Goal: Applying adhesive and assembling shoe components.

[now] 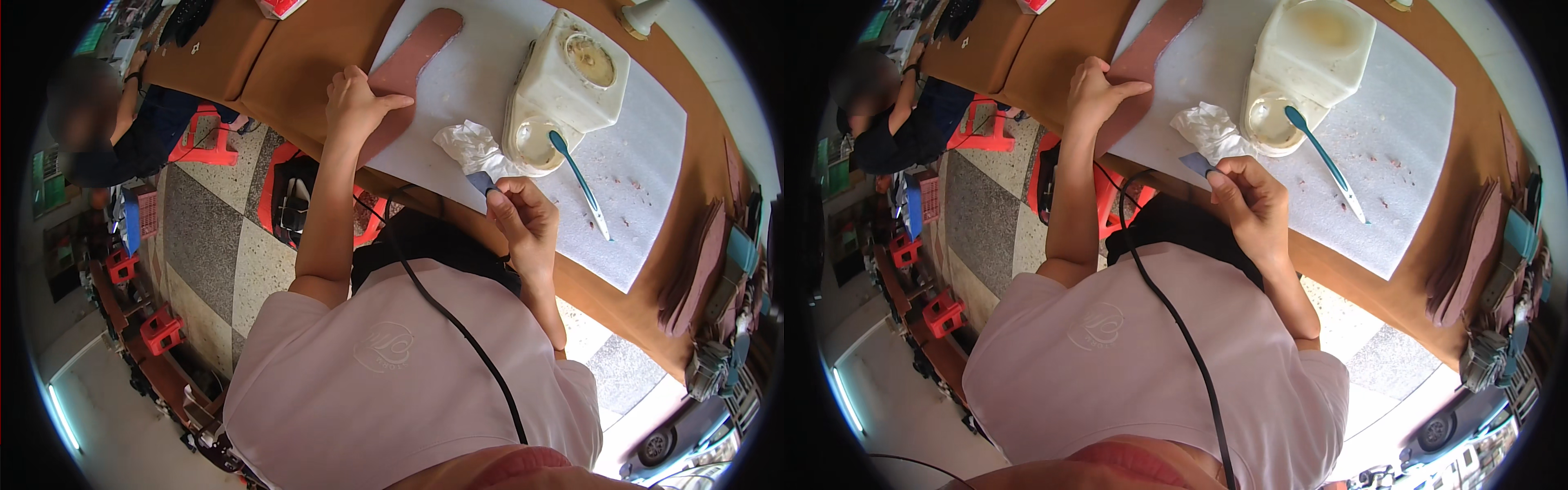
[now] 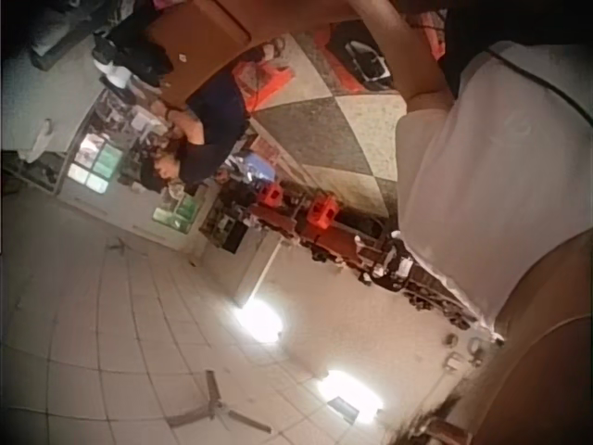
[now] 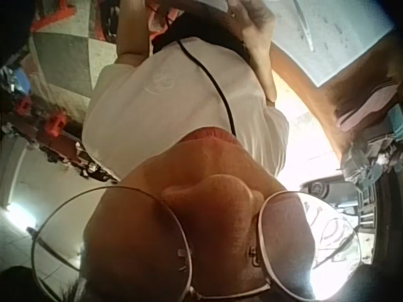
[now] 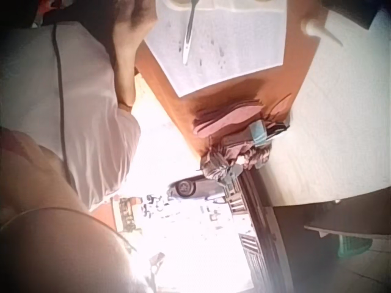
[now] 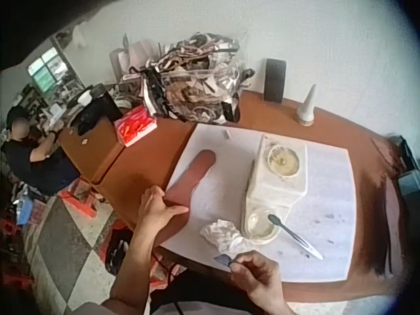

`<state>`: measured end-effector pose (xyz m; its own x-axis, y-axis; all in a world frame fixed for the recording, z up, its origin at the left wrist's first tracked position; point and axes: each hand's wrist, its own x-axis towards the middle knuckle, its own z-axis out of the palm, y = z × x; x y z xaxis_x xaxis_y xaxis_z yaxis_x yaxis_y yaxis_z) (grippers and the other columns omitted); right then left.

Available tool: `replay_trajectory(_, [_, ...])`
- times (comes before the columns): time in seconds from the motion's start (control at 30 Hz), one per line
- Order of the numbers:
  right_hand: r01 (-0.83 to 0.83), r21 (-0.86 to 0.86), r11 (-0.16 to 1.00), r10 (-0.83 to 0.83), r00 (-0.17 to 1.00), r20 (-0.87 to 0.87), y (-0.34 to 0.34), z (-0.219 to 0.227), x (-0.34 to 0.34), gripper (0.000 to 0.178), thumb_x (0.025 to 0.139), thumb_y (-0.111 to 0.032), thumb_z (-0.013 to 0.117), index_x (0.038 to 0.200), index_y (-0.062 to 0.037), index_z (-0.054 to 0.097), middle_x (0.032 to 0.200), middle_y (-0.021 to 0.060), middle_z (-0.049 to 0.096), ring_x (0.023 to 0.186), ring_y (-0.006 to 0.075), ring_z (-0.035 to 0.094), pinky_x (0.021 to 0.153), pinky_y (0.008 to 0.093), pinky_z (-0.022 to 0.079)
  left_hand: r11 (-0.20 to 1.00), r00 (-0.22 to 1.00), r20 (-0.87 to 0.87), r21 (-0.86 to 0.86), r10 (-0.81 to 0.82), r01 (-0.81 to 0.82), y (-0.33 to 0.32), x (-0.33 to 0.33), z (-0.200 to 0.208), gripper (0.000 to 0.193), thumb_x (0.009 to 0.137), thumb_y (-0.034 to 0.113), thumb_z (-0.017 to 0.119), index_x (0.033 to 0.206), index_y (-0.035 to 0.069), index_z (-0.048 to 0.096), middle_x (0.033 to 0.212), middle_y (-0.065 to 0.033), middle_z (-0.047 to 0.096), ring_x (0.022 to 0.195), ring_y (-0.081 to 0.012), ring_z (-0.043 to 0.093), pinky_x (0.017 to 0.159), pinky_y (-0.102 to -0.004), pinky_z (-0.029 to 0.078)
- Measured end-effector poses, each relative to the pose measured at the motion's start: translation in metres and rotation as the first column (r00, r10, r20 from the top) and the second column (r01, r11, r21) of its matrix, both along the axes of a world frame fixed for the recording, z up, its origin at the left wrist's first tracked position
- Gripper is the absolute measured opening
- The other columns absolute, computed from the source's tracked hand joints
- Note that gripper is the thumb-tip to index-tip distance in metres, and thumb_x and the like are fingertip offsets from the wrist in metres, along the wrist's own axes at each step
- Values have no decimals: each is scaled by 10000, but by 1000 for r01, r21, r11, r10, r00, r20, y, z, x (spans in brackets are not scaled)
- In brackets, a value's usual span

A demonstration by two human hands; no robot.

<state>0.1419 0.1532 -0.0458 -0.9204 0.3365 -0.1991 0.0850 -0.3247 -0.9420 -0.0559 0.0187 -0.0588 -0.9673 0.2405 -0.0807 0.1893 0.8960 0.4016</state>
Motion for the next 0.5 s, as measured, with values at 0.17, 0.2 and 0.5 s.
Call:
replay_trajectory(0.17, [-11,44,999,10,1000,21,-1,-4,2,37,799,-30,520,806,6,517,612,-21,483,560,25,429,505,154,330,999,994,-104,-37,-17,13,6,4,5,678,497,348,758,959,-23,429,1000,-192,443,938,-329,465,754,-390,423])
replay_trajectory(0.2, [-1,41,999,1,1000,18,0,-5,2,37,799,-30,520,806,6,517,612,-21,483,560,25,429,505,154,330,999,994,-108,-40,-26,22,7,6,7,678,497,348,758,959,-23,429,1000,-192,443,938,-329,465,754,-390,423])
replay_trajectory(0.5, [78,75,994,-77,997,-22,-6,-6,6,52,797,-40,524,824,5,520,591,-31,471,536,20,412,470,157,321,857,993,-82,514,80,-26,-8,-7,-14,254,604,114,679,761,-26,536,734,-120,544,657,-196,532,614,-292,417])
